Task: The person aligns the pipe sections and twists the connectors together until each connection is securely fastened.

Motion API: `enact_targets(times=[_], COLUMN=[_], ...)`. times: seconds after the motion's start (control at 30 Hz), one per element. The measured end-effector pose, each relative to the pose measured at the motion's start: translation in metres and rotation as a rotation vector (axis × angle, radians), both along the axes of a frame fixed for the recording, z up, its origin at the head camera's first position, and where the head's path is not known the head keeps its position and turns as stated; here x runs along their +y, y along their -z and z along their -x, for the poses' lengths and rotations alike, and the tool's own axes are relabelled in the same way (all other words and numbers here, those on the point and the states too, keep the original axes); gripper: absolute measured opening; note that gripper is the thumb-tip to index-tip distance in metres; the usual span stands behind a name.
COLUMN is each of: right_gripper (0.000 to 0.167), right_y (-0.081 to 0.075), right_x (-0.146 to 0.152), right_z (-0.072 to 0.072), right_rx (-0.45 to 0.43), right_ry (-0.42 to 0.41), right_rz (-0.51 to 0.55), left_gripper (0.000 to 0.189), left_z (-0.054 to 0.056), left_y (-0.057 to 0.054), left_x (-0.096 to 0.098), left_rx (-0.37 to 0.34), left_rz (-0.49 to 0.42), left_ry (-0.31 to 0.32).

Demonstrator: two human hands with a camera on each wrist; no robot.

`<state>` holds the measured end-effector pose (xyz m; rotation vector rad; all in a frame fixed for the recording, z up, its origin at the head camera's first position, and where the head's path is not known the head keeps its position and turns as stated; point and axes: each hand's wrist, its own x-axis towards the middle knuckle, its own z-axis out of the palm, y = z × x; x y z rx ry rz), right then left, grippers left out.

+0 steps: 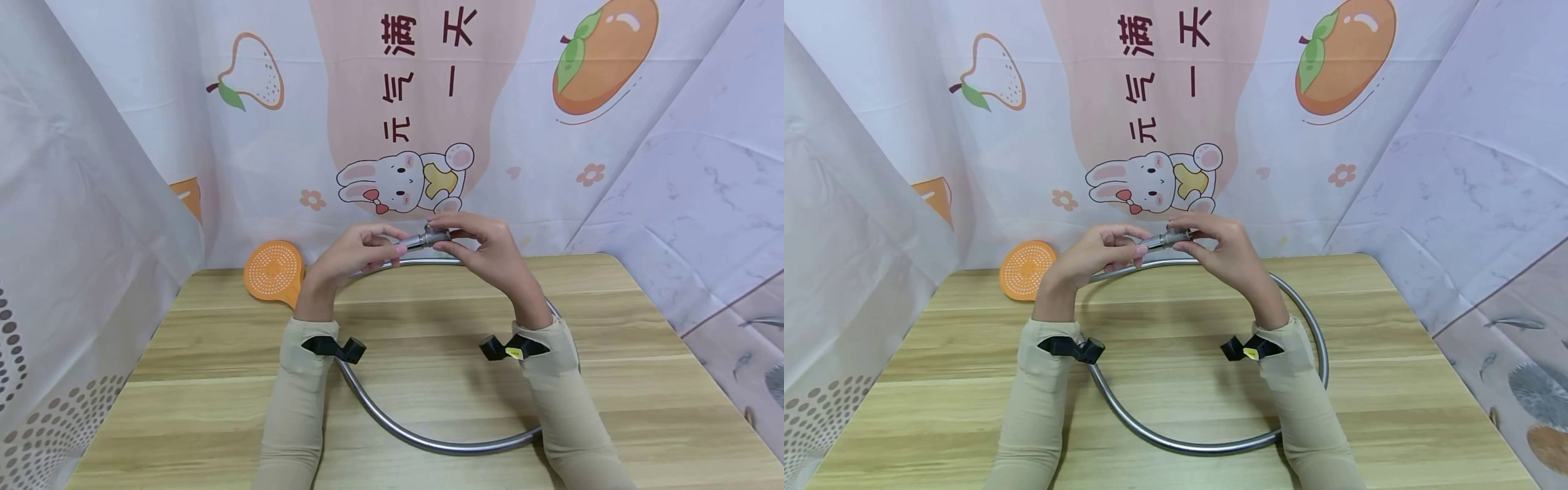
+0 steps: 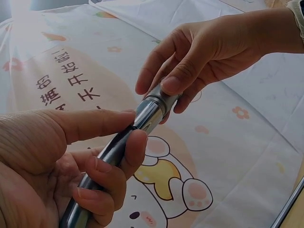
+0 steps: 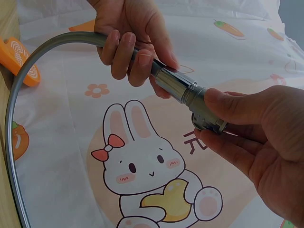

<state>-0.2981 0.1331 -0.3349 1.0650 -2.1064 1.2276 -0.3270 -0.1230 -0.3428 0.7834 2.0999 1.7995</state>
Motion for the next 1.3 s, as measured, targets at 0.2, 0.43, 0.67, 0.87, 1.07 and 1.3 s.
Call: enact_targets(times=[0.2, 0.43, 0.67, 0.87, 1.07, 1.3], right_gripper=[0.040, 0.039, 0.038, 0.038, 0.038, 0.038], right_y=[-0.0002, -0.0016, -0.0014, -0.0018, -0.0014, -0.0007], right_x=[-0.0001, -0.0001, -0.0001, -0.0003, -0.0001, 0.0002], right_z=[-0.0003, -0.0008, -0.0007, -0.0007, -0.0006, 0.0003], right_rx=[-0.003, -0.002, -0.002, -0.003, -0.002, -0.007], right_ry=[0.009, 0.008, 0.006, 0.012, 0.009, -0.004], right_rz=[-0.003, -0.008, -0.012, -0.015, -0.012, 0.007], left_gripper=[0.020, 0.026, 0.023, 0.026, 0.020, 0.023], left_z=[0.0003, -0.0021, -0.0029, -0.0018, -0.0022, -0.0019], left_y=[-0.0009, -0.0029, -0.0027, -0.0025, -0.0028, -0.0025], left_x=[-0.0004, 0.0004, 0.0005, -0.0003, -0.0002, 0.0007], left_rx=[0.006, -0.034, -0.043, -0.008, -0.011, -0.021], left_rz=[0.035, 0.043, 0.002, -0.018, -0.033, 0.019], left_ry=[-0.011, -0.041, -0.032, -0.002, 0.011, -0.011])
